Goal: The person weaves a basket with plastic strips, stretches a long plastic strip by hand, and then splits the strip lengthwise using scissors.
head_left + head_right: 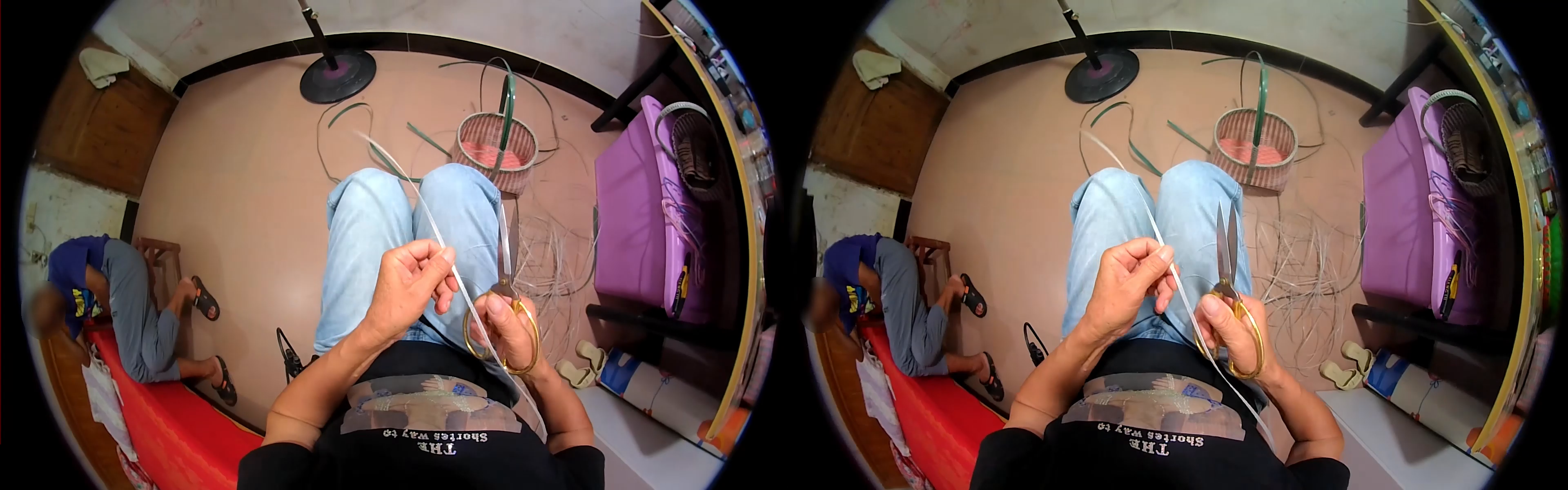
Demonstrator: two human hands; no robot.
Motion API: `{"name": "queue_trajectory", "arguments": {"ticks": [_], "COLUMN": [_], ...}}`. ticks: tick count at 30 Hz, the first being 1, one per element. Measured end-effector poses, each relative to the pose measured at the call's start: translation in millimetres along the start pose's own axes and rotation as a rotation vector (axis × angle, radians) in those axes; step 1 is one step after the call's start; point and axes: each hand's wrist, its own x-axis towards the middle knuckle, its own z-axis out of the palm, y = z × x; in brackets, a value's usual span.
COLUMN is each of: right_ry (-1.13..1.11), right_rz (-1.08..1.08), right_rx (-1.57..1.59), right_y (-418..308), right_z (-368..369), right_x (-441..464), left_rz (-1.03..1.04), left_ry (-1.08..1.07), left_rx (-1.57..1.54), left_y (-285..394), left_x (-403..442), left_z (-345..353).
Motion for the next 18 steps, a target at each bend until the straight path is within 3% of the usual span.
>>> {"name": "queue_trajectory", "arguments": {"ticks": [6,18], "right_ry": [-0.063,-0.301], "right_rz": [-0.037,0.183], "right_rx": [0.022,0.248], "right_y": [-8.4,-8.0], "right_z": [12.8,-19.6], "right_x": [8.2,-4.2], "left_rz": [0.022,0.177], "left_ry": [-0.017,0.149], "left_rx": [0.034,-0.071], "left_y": [-5.2,9.1], "left_x": [-1.5,37.0], "left_z": [-1.5,-34.7]}}
